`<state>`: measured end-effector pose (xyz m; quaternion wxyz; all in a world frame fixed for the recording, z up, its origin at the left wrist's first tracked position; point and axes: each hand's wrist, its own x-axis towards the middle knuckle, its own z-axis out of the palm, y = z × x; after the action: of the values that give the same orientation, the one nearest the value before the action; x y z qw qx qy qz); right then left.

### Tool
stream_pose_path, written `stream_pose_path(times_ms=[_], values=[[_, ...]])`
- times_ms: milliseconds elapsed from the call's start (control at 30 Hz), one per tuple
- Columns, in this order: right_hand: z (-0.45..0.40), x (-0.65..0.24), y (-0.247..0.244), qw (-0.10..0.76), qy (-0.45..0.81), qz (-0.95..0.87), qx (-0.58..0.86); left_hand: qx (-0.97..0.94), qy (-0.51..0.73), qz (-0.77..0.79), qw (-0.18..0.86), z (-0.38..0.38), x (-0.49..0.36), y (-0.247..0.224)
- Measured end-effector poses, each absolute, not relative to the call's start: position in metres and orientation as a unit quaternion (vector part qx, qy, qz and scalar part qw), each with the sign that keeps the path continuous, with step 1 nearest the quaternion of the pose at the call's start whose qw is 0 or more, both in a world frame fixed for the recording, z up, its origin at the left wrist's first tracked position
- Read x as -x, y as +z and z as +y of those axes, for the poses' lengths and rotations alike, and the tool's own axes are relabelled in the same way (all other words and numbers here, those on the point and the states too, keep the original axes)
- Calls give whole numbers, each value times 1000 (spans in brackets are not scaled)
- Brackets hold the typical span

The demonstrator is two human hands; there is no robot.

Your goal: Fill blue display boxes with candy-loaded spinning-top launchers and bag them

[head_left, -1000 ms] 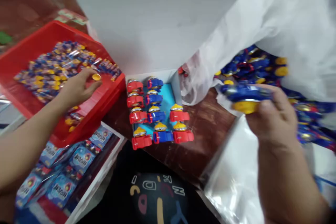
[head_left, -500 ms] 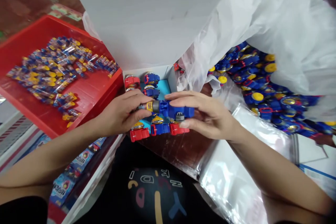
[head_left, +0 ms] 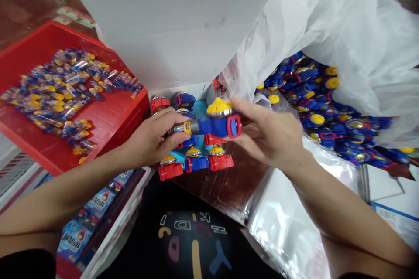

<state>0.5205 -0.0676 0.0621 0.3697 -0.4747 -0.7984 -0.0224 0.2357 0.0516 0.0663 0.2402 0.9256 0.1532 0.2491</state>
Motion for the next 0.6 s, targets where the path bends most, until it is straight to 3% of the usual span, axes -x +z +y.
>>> stream_pose_path(times_ms=[100,200,400,500,600], values=[[-67,-520,73,406,81,-723,553,-939,290,132,128,59,-247,62],[-55,-534,80,386,37,-711,586,-939,272,183,104,82,-262,51],[-13,-550,60,213,-112,-777,581,-964,120,224,82,108,-271,22],[6,-539,50,105,-121,-819,551,-957,144,240,73,101,-263,17],[24,-531,52,56,-87,-846,523,-953,159,246,81,100,-260,17]])
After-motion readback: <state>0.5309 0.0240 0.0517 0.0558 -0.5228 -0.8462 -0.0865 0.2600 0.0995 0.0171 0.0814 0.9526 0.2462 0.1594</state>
